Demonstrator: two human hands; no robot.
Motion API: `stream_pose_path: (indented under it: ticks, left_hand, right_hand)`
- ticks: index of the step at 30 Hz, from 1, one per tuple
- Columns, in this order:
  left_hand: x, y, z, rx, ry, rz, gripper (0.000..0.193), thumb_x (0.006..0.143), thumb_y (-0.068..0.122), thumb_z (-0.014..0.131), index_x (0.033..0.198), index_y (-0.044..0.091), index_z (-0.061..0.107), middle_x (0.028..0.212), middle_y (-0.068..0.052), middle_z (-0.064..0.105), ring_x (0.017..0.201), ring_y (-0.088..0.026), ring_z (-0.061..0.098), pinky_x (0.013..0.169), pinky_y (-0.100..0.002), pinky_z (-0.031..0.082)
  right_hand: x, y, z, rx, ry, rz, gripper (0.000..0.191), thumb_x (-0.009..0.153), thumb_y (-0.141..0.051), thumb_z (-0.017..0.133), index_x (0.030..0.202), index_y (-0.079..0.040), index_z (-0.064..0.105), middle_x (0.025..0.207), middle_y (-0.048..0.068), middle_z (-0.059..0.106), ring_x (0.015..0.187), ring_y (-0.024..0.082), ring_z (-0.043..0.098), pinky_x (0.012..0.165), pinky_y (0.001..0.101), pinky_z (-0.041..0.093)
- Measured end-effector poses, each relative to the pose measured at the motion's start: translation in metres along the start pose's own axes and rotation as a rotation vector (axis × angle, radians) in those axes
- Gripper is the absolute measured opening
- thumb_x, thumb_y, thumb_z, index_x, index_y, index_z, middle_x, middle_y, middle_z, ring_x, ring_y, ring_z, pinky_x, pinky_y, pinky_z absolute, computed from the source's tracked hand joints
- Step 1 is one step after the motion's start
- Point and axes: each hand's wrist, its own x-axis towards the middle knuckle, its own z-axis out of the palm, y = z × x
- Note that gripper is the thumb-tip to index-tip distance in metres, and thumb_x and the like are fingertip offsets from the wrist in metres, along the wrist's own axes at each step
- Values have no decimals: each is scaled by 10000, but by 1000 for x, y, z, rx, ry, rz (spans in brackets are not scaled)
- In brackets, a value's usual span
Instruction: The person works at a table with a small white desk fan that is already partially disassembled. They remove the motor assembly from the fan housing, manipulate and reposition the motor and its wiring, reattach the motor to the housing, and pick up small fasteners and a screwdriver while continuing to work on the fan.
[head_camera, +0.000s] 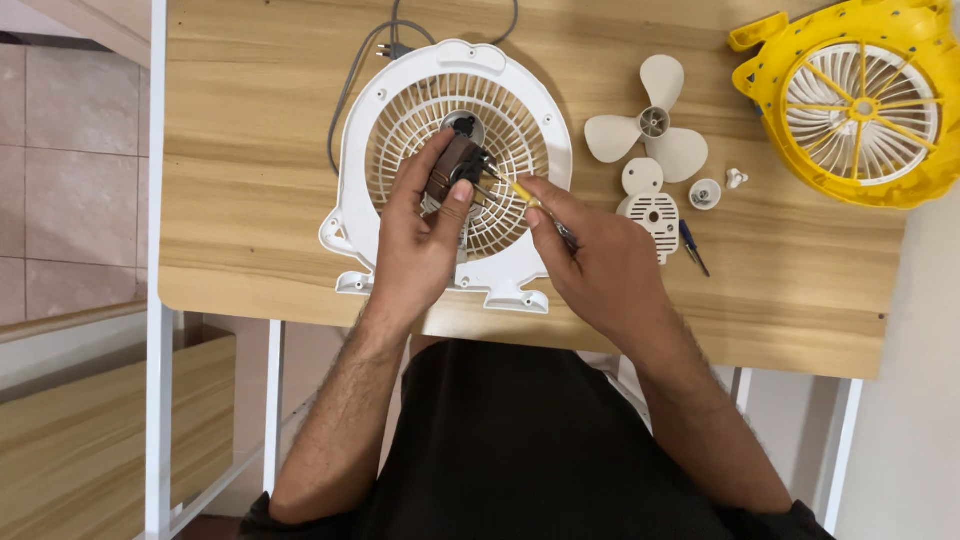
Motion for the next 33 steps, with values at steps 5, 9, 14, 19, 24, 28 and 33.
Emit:
stream_pose_path:
  ticks: [5, 9, 14, 19, 24, 28, 33]
  left_hand:
    - [0, 0, -1, -69, -37, -16, 520, 1063, 127, 633, 1538, 12, 456, 1464, -145, 528, 1375, -218, 570, 1141, -337, 540]
    - [-2, 4, -1, -25, -32, 1, 528, 1068, 139, 634, 1546, 16, 450, 1480, -153, 514, 1379, -236, 579, 1129, -345, 569]
    - [-1, 11, -2, 69, -17, -20, 533, 1044, 172, 647, 1523, 21, 468, 1464, -164, 504, 1352, -250, 594, 1087, -345, 602]
    - [-2, 14, -2, 236, -8, 40, 526, 1063, 222, 637, 1523, 25, 478, 1476, -179, 495, 1376, -277, 575, 1107, -369, 576]
    - [-5, 14, -1, 251, -10, 55, 520, 1066, 228, 640, 1523, 34, 487, 1485, -183, 492, 1403, -300, 550, 1151, -402, 532]
    - [-5, 14, -1, 250, -4, 36, 517, 1053, 218, 646, 1516, 48, 493, 1491, -181, 487, 1388, -288, 559, 1125, -388, 552]
    - [-5, 13, -3, 242, -4, 64, 517, 1058, 202, 650, 1522, 41, 488, 1499, -184, 474, 1395, -287, 556, 1126, -379, 565]
  right_hand:
    - [1, 2, 0, -9, 9, 3, 334, 1036, -260, 659, 1358, -177, 691, 658, 116, 640, 528, 233, 626, 501, 378, 455]
    - [0, 5, 0, -14, 12, -4, 334, 1035, -260, 663, 1357, -175, 695, 668, 109, 649, 537, 224, 634, 514, 373, 471]
    - [-1, 10, 9, -185, 116, -179, 310, 1021, -177, 695, 1328, -140, 710, 929, 85, 722, 677, 213, 672, 563, 354, 506]
    - [-1, 17, 20, -162, 212, -284, 338, 994, -91, 750, 1329, -106, 703, 1054, 114, 632, 789, 202, 679, 632, 341, 528]
    - [-4, 21, 18, -96, 306, -275, 292, 1023, -154, 778, 1304, -112, 709, 996, 73, 682, 822, 215, 677, 677, 355, 538]
    - [-1, 22, 17, -138, 310, -238, 289, 1026, -168, 775, 1306, -129, 714, 990, 66, 730, 821, 207, 690, 672, 348, 543]
    - [1, 23, 22, 9, 245, -208, 403, 971, -230, 785, 1302, -53, 638, 1033, 121, 686, 884, 270, 688, 685, 356, 549]
